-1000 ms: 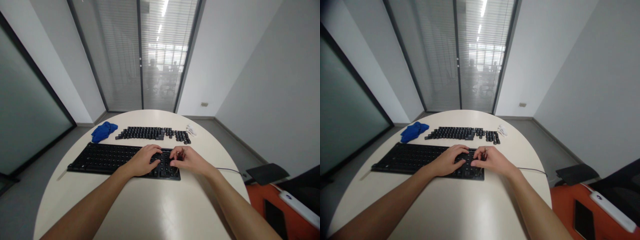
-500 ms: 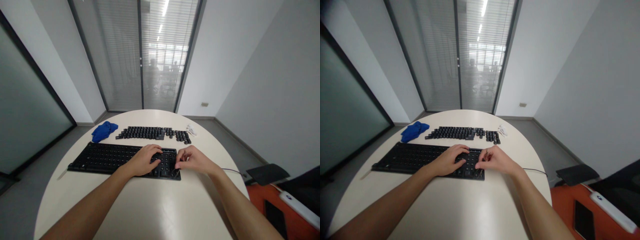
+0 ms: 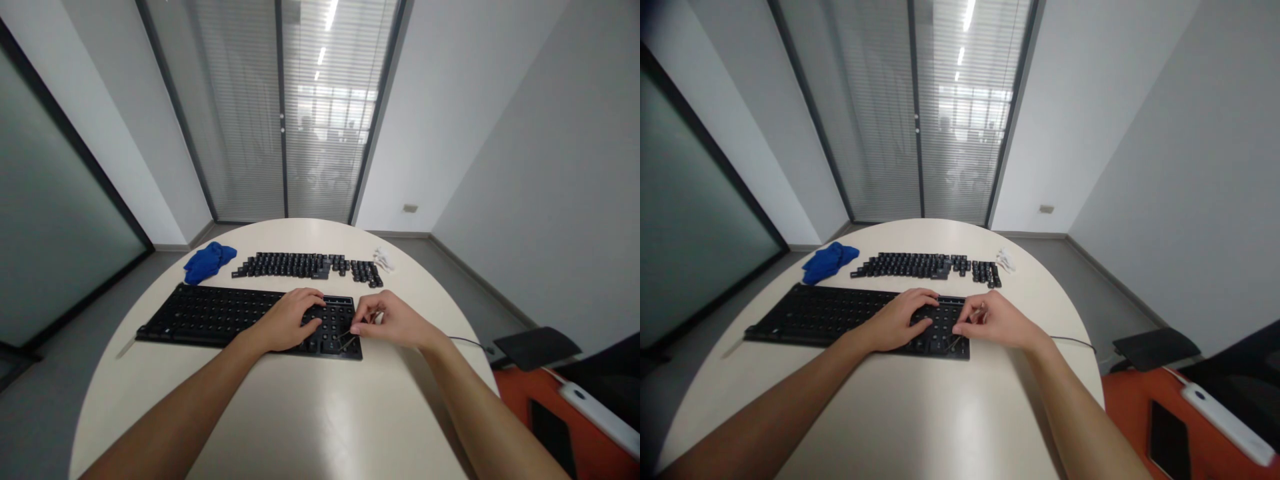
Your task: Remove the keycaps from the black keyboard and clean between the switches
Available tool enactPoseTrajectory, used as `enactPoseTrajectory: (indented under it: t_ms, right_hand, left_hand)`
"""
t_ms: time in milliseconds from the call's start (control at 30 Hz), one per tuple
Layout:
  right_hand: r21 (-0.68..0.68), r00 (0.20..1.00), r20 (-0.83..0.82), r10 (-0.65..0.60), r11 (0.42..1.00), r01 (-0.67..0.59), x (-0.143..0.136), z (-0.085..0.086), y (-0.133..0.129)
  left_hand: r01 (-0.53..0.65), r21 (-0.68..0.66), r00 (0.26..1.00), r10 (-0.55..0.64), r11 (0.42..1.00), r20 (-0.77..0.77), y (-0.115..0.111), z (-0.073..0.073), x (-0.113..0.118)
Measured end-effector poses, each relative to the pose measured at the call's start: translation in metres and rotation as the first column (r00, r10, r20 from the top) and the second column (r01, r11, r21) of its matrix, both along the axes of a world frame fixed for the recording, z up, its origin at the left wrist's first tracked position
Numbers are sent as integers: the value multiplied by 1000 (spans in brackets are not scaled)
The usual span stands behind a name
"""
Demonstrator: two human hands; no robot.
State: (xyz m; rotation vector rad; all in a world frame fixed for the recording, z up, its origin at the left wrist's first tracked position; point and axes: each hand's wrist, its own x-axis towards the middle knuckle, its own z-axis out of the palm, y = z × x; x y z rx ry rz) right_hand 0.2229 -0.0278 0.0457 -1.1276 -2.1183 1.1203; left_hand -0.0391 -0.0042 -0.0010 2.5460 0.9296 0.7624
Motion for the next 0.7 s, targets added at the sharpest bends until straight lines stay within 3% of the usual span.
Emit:
enactPoseTrajectory:
  t_ms: [333,700]
  right_hand:
    - [-148,998,-58,36,988,-44,4,-5,-1]
    - [-301,996,-72,61,950,-80,4,7,-7]
  left_hand:
    - [2,-8,1000,-2,1000,6,0,0,0]
    - [2,-1,1000,-2,1000,6,0,-1,-1]
